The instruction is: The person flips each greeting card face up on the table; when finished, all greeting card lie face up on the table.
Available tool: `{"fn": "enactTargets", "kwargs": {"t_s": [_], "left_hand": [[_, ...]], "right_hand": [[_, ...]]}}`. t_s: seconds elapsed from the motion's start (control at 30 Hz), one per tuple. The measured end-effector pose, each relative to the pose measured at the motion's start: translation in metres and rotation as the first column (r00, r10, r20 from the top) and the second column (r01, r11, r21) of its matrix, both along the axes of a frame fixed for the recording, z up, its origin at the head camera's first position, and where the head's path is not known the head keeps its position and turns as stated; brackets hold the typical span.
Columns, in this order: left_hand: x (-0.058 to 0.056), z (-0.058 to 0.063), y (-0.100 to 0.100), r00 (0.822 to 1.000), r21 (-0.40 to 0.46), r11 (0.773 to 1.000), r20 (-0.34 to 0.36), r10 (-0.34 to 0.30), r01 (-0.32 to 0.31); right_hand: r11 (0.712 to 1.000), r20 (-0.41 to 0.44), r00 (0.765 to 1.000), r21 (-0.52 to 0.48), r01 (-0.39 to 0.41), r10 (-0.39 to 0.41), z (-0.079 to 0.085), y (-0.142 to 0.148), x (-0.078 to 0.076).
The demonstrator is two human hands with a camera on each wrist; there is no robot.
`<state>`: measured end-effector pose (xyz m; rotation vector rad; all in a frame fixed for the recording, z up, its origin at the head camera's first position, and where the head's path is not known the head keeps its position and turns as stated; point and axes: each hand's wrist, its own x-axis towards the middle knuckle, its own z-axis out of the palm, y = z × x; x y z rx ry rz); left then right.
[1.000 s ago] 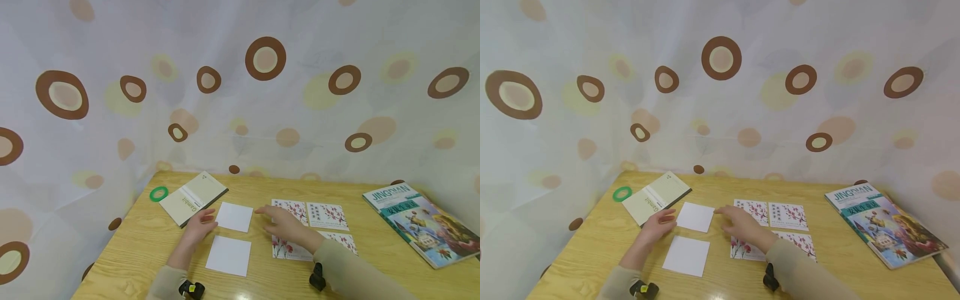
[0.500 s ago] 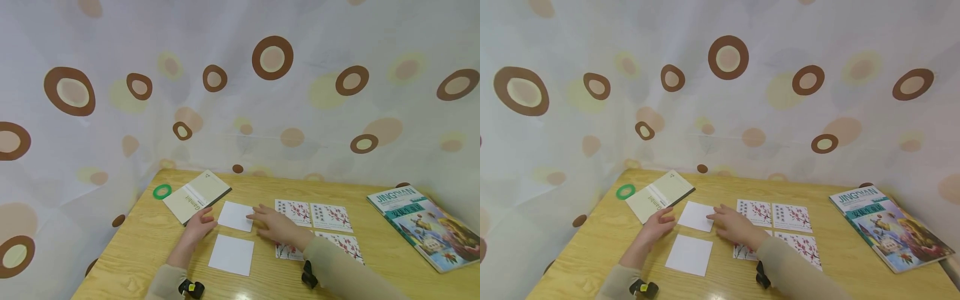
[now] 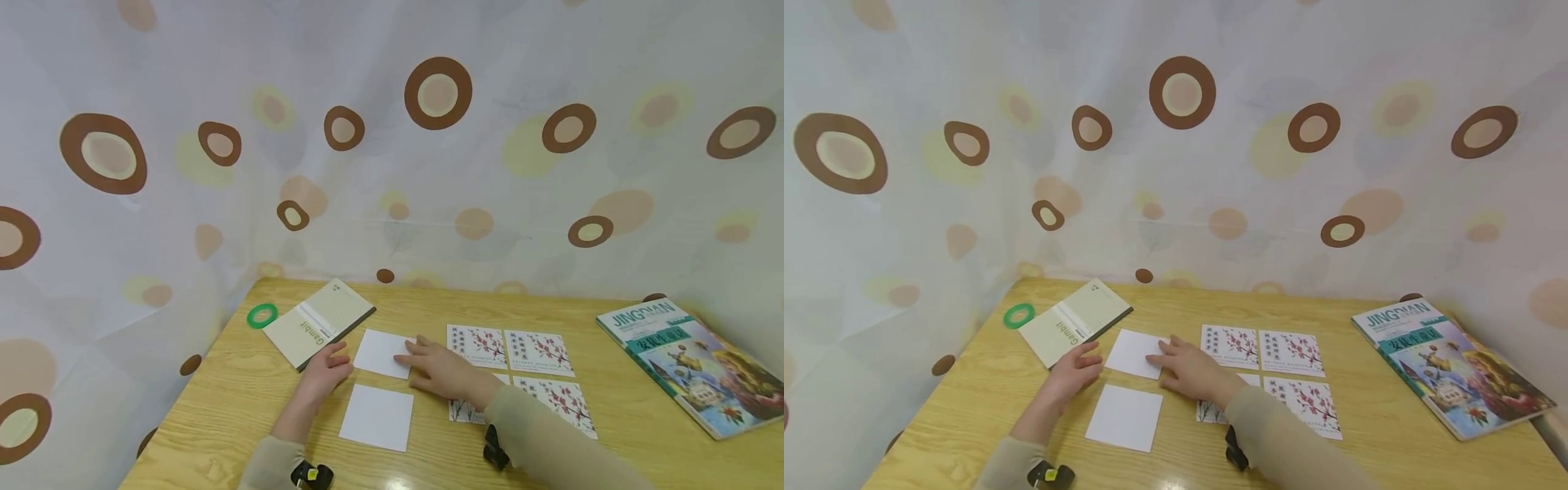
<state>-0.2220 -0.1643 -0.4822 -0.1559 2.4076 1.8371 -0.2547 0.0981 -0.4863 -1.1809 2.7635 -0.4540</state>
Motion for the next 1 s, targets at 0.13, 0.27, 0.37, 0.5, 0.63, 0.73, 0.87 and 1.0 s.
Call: {"fn": "enactTargets", "kwargs": {"t_s": [0.13, 0.27, 0.37, 0.5, 0.63, 0.73, 0.87, 1.0], "left_hand": [[-0.001, -0.001, 0.001, 1.000, -0.002, 1.000, 0.010, 0.007, -0.007], [-0.002, 0.000, 0.001, 1.000, -0.008, 1.000, 0.023, 0.011, -0.011], [-0.003, 0.001, 0.002, 0.999, 0.011, 1.000, 0.032, 0.014, -0.015], [-0.003, 0.001, 0.001, 0.999, 0.030, 1.000, 0.035, 0.006, -0.008], [-0.003, 0.001, 0.001, 0.999, 0.032, 0.999, 0.032, -0.005, 0.004], [-0.002, 0.002, 0.002, 0.999, 0.036, 0.999, 0.035, -0.013, 0.012], [-0.002, 0.003, 0.002, 0.999, 0.042, 0.999, 0.045, -0.009, 0.007], [-0.002, 0.003, 0.003, 0.999, 0.047, 0.999, 0.045, 0.000, -0.002]], "right_hand": [[1.000, 0.016, 1.000, 0.009, -0.002, 0.002, 0.001, -0.003, 0.000], [1.000, 0.027, 1.000, 0.022, 0.001, -0.002, 0.001, -0.006, -0.001], [1.000, 0.035, 0.999, 0.028, 0.003, -0.004, 0.000, -0.007, -0.001], [1.000, 0.063, 0.998, 0.014, 0.013, -0.013, -0.001, -0.009, -0.003], [1.000, 0.065, 0.998, -0.006, 0.020, -0.020, -0.002, -0.009, -0.004], [1.000, 0.042, 0.999, -0.013, 0.022, -0.021, -0.002, -0.010, -0.004], [0.999, 0.024, 0.999, -0.011, 0.031, -0.030, -0.002, -0.012, -0.003], [0.999, 0.005, 0.999, 0.001, 0.042, -0.042, -0.001, -0.013, -0.003]]}}
